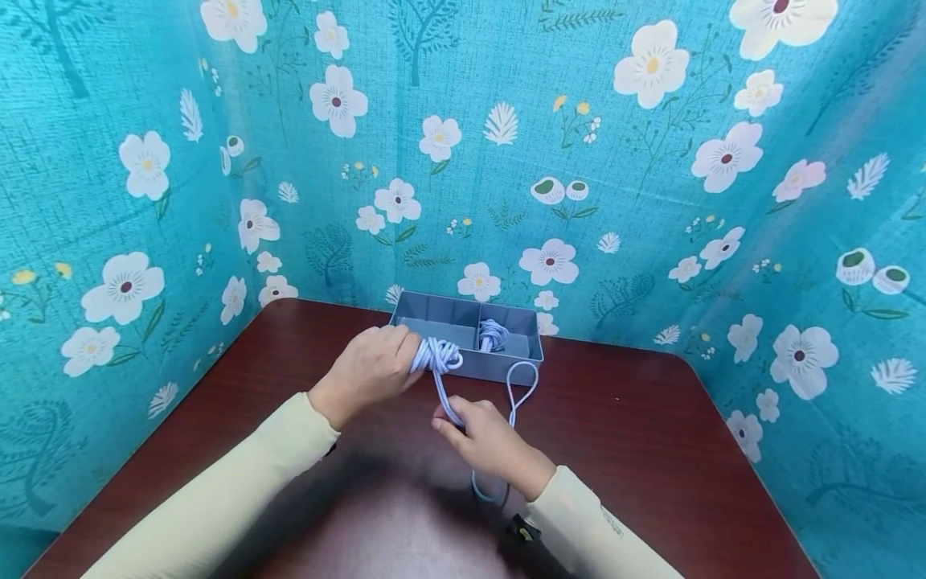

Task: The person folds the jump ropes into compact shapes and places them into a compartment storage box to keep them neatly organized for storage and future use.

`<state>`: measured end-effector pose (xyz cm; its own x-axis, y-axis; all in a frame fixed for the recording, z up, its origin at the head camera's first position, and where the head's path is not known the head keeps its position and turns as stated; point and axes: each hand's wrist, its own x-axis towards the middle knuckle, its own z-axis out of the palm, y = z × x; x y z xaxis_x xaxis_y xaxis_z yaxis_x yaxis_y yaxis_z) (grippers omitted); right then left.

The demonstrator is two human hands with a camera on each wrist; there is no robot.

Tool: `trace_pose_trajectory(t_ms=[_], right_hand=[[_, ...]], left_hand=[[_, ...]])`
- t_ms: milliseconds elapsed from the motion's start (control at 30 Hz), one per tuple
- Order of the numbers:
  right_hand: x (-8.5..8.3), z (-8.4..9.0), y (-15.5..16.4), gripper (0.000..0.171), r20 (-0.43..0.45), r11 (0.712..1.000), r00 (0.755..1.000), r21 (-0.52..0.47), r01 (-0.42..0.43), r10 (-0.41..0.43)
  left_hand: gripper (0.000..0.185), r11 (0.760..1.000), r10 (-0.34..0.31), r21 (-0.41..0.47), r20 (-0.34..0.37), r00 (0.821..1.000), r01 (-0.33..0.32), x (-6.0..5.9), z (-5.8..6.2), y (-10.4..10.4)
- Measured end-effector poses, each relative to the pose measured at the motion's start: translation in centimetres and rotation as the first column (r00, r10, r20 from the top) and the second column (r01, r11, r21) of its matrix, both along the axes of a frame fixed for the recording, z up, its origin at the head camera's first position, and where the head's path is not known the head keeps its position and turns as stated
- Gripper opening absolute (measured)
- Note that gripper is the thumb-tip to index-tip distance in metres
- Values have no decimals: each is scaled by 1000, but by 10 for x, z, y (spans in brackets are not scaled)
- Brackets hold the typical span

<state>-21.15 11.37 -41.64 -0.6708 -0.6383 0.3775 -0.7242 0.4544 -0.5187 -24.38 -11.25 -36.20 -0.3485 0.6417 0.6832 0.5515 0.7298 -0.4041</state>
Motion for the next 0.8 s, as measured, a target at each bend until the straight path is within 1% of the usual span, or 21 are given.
trace_pose_trajectory(t_ms=[100, 200, 267, 367, 467, 567, 633, 733, 800], right_hand=[[6, 1, 3, 7, -60, 993, 998, 113, 25, -18], [11, 3, 7, 9, -165, 980, 986, 186, 68, -37], [14, 6, 9, 13, -236, 973, 970, 207, 103, -52], [19, 14, 13, 18, -355, 970, 933, 202, 138, -59], [23, 25, 16, 20, -472, 976, 881, 171, 137, -41], [26, 40, 20, 18, -559, 985, 829, 137, 106, -11], [26, 51, 24, 17, -619, 987, 785, 128, 99, 1], [25, 67, 29, 16, -704, 984, 710, 138, 110, 19], [23, 77, 32, 19, -750, 979, 660, 162, 123, 41]], left_hand=[[31, 998, 49, 24, 9, 999, -49, -4, 1, -4], [31, 994, 95, 41, 27, 995, -96, -8, -1, -9], [32, 994, 102, 44, 38, 994, -103, -9, -2, -12], [31, 994, 99, 44, 43, 994, -101, -12, -6, -13], [30, 994, 96, 51, 45, 994, -98, -14, -10, -11], [30, 994, 93, 54, 48, 995, -95, -14, -13, -9], [30, 995, 86, 55, 50, 995, -88, -13, -15, -7], [29, 996, 69, 51, 55, 996, -72, -12, -19, -5], [28, 997, 57, 44, 60, 997, -60, -11, -21, -3]])
